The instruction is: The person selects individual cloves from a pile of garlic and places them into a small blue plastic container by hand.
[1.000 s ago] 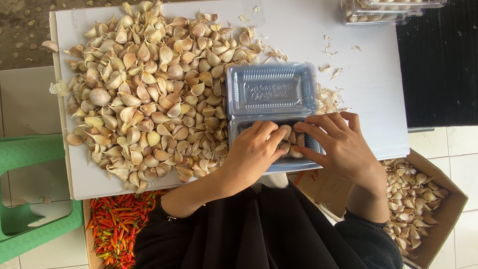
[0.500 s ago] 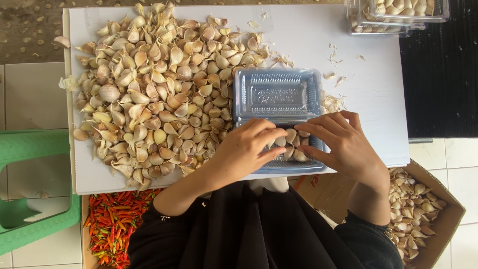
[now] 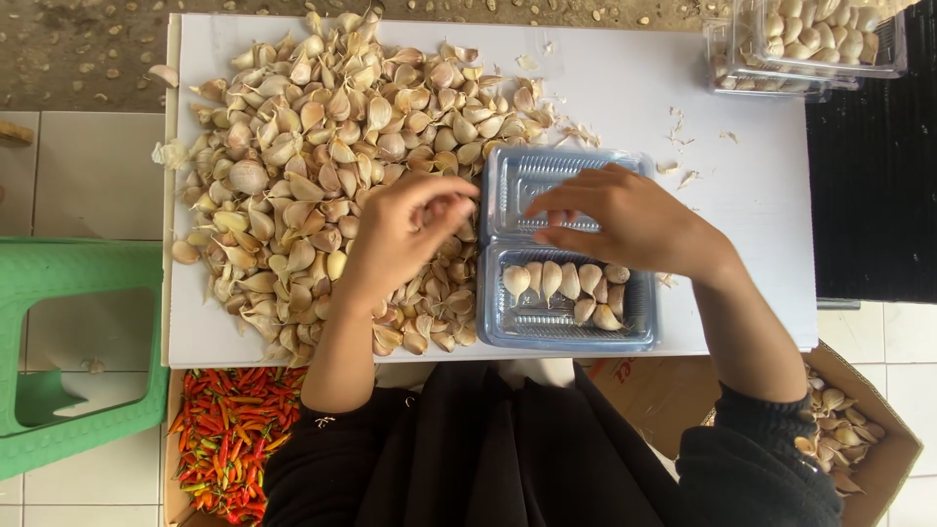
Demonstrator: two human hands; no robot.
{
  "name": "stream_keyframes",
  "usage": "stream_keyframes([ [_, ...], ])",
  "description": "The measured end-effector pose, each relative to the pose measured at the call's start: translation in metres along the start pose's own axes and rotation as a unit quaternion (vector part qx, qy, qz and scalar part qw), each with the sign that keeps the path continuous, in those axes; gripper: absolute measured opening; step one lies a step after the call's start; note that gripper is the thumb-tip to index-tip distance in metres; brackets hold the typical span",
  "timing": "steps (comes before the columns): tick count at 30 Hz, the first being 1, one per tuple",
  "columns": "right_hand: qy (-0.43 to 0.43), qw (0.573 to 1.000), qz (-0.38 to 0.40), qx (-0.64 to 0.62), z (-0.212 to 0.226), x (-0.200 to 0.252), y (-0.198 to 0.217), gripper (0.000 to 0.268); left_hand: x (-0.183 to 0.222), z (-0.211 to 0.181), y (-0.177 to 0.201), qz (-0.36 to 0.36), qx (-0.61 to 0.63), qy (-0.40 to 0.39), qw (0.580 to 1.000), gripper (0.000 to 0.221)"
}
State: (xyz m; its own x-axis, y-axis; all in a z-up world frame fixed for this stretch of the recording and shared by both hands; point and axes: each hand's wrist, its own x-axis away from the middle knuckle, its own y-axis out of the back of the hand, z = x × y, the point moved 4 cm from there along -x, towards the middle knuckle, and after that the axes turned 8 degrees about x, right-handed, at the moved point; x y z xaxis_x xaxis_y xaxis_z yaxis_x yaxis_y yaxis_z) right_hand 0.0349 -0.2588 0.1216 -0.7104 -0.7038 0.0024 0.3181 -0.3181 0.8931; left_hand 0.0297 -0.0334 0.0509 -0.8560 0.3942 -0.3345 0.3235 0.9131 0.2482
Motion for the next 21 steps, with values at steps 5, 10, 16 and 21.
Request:
stream_keyframes([
  [5, 0.039, 0.996, 0.06, 0.046, 0.025, -0.049, -0.017, 0.025, 0.013, 0.017, 0.049, -0.178, -0.218, 0.085, 0.956, 0.019],
  [10, 0.116, 0.984, 0.025, 0.136, 0.042, -0.093, -0.063, 0.026, 0.026, 0.024, 0.073, -0.253, -0.348, 0.157, 0.889, 0.024],
  [16, 0.159, 0.977, 0.023, 0.14, 0.041, -0.127, -0.118, 0.032, 0.022, 0.015, 0.067, -0.21, -0.31, 0.225, 0.9, 0.033],
  [21, 0.173, 0.962, -0.021, 0.209, 0.022, -0.131, -0.16, 0.025, 0.03, 0.028, 0.066, -0.158, -0.359, 0.193, 0.899, 0.042],
])
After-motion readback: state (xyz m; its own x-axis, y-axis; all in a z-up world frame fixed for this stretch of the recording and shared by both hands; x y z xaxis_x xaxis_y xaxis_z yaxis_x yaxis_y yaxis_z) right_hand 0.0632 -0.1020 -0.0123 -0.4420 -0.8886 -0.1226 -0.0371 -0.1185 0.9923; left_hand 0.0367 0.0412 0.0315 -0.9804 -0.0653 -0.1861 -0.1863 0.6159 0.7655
